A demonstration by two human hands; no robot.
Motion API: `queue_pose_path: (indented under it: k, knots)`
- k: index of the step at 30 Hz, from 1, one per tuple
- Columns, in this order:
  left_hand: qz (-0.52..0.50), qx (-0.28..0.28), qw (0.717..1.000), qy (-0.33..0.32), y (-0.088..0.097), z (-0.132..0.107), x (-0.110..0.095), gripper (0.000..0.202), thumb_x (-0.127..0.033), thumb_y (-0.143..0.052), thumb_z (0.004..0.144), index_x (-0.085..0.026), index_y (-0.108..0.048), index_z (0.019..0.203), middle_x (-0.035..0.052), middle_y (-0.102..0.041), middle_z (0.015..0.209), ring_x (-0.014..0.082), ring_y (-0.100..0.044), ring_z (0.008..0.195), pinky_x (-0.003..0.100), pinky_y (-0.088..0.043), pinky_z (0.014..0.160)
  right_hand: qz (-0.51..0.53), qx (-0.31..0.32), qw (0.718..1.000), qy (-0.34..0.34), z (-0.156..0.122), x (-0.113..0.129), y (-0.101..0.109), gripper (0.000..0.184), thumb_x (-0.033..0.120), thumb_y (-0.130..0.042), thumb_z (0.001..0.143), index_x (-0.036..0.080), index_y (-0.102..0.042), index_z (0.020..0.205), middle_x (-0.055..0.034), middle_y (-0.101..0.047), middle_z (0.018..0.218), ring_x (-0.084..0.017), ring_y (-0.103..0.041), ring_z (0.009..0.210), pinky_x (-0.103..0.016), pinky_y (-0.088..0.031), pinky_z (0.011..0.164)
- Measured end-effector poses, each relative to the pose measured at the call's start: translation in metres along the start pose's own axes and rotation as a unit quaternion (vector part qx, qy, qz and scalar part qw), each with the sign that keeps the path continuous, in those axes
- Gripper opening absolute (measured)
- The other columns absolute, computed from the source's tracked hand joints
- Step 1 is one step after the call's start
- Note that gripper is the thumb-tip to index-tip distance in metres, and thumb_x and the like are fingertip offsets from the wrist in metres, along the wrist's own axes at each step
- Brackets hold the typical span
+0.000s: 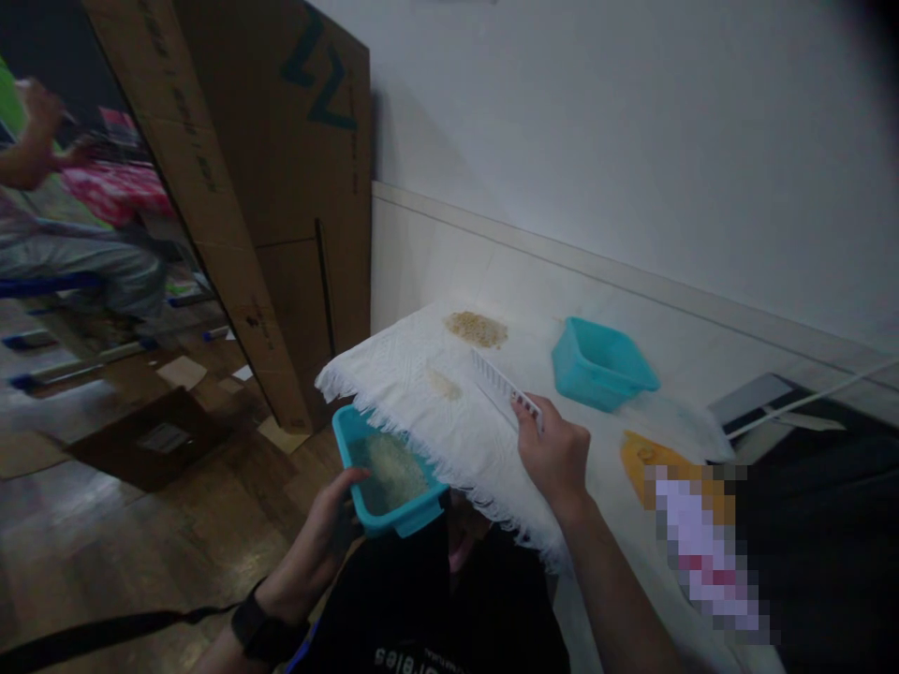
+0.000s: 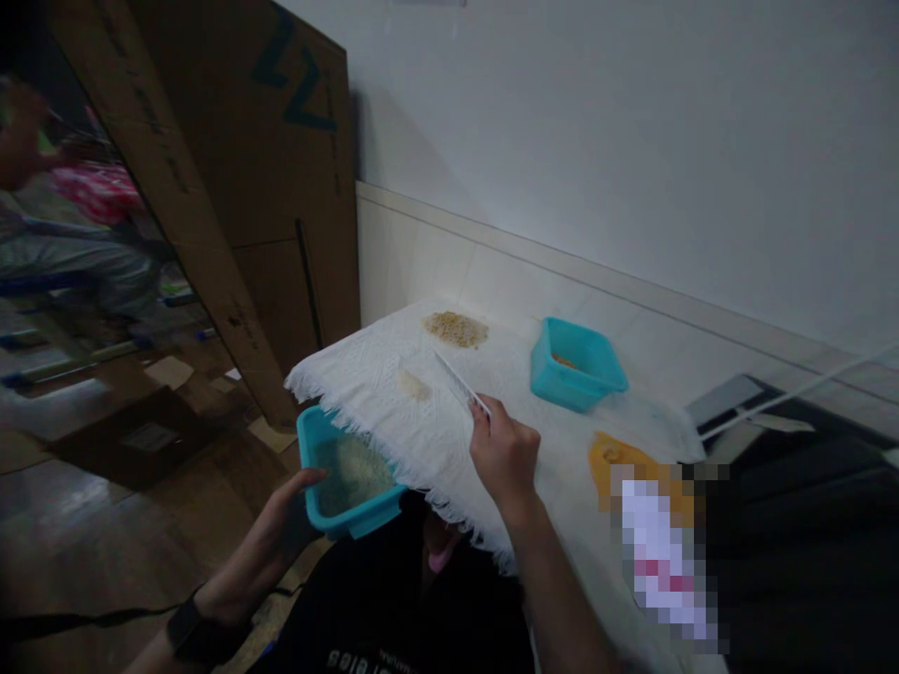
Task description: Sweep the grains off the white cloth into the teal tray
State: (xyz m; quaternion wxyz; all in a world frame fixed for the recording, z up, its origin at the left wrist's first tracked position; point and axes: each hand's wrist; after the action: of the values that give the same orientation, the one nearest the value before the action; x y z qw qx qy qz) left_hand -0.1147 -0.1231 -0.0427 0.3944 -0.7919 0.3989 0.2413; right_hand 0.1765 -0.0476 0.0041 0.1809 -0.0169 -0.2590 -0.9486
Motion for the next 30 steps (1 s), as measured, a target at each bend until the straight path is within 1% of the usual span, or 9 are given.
queue_pose_path:
  k: [3, 6, 9, 12, 16, 21, 24, 27, 30]
  knots:
    - [0.007, -0.008, 0.999, 0.043, -0.002, 0.001, 0.002, 0.033, -0.039, -0.094, 0.063, -0.017, -0.08, 0.083, 0.0027, -0.075, 0.073, 0.0188, -0.068, 0.06, 0.031, -0.058, 0.055, -0.019, 0.012, 1.0, 0.001, -0.008, -0.01, -0.002, 0.042, 0.035, -0.052, 0.115, 0.016, -0.086, 0.099, -0.0053, -0.074, 0.059, -0.017, -0.069, 0.048, -0.025, -0.044, 0.049]
    - [0.008, -0.007, 0.999, 0.038, -0.003, 0.004, 0.004, 0.033, -0.04, -0.094, 0.06, -0.018, -0.079, 0.08, 0.0012, -0.073, 0.069, 0.0169, -0.066, 0.056, 0.029, -0.057, 0.052, -0.007, 0.017, 0.999, 0.027, -0.016, -0.002, -0.001, 0.037, 0.029, -0.055, 0.114, 0.015, -0.086, 0.101, -0.0046, -0.075, 0.061, -0.015, -0.069, 0.048, -0.023, -0.044, 0.051]
    - [0.005, -0.01, 0.999, 0.035, -0.003, 0.007, 0.006, 0.029, -0.037, -0.093, 0.063, -0.018, -0.079, 0.079, 0.0009, -0.073, 0.068, 0.0168, -0.066, 0.055, 0.028, -0.057, 0.051, 0.015, 0.018, 0.998, 0.062, -0.018, 0.008, 0.001, 0.031, 0.023, -0.058, 0.113, 0.015, -0.086, 0.103, -0.0044, -0.077, 0.063, -0.014, -0.07, 0.05, -0.022, -0.045, 0.052]
    - [0.01, -0.015, 0.999, 0.037, -0.001, 0.009, 0.007, 0.026, -0.035, -0.092, 0.069, -0.017, -0.08, 0.084, 0.0019, -0.077, 0.072, 0.0169, -0.068, 0.056, 0.029, -0.059, 0.053, 0.042, 0.015, 0.995, 0.086, -0.017, 0.015, 0.002, 0.028, 0.017, -0.059, 0.112, 0.014, -0.086, 0.104, -0.0041, -0.078, 0.065, -0.013, -0.072, 0.051, -0.021, -0.047, 0.053]
    - [0.015, 0.006, 1.0, 0.024, 0.005, 0.011, 0.008, 0.025, -0.036, -0.091, 0.076, -0.016, -0.082, 0.089, 0.0039, -0.079, 0.076, 0.0184, -0.071, 0.061, 0.03, -0.062, 0.059, 0.066, 0.01, 0.993, 0.097, -0.018, 0.026, 0.004, 0.028, 0.015, -0.058, 0.112, 0.014, -0.085, 0.104, -0.0033, -0.079, 0.067, -0.012, -0.072, 0.052, -0.02, -0.05, 0.054]
    - [0.008, 0.003, 0.999, 0.035, 0.003, 0.008, 0.006, 0.023, -0.033, -0.091, 0.076, -0.016, -0.082, 0.088, 0.0042, -0.079, 0.076, 0.0187, -0.07, 0.059, 0.031, -0.061, 0.058, 0.095, 0.021, 0.99, 0.101, -0.02, 0.038, 0.012, 0.027, 0.014, -0.057, 0.112, 0.013, -0.084, 0.107, -0.005, -0.082, 0.074, -0.012, -0.073, 0.055, -0.021, -0.054, 0.057]
    - [0.006, -0.009, 1.0, 0.028, -0.004, 0.001, 0.001, 0.021, -0.032, -0.09, 0.073, -0.016, -0.08, 0.082, 0.0029, -0.076, 0.071, 0.0179, -0.069, 0.056, 0.029, -0.059, 0.055, 0.081, 0.011, 0.993, 0.088, -0.016, 0.035, 0.016, 0.026, 0.016, -0.058, 0.112, 0.014, -0.084, 0.105, -0.0046, -0.081, 0.072, -0.013, -0.073, 0.054, -0.022, -0.054, 0.058]
    - [0.002, -0.02, 0.999, 0.029, -0.008, -0.004, -0.002, 0.022, -0.03, -0.091, 0.07, -0.016, -0.078, 0.081, 0.0024, -0.077, 0.071, 0.0172, -0.069, 0.056, 0.028, -0.06, 0.055, 0.042, -0.007, 0.996, 0.079, -0.009, 0.025, 0.015, 0.03, 0.019, -0.058, 0.114, 0.014, -0.084, 0.1, -0.0029, -0.078, 0.064, -0.013, -0.069, 0.048, -0.022, -0.048, 0.052]
    - [0.0, -0.028, 0.999, 0.039, -0.008, -0.004, -0.002, 0.024, -0.03, -0.091, 0.067, -0.017, -0.076, 0.08, 0.0013, -0.075, 0.068, 0.0166, -0.067, 0.054, 0.029, -0.06, 0.054, 0.023, -0.003, 0.996, 0.086, -0.004, 0.02, 0.011, 0.037, 0.023, -0.054, 0.117, 0.014, -0.084, 0.097, -0.0016, -0.074, 0.058, -0.013, -0.067, 0.044, -0.023, -0.043, 0.049]
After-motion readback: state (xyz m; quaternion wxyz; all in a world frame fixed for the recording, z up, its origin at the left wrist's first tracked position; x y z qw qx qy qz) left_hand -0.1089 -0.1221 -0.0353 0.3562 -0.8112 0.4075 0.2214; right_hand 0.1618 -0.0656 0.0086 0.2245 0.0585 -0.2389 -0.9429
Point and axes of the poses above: each hand's wrist, its own z-axis towards the middle knuckle, its own y-axis out of the back of the hand, x = y × z
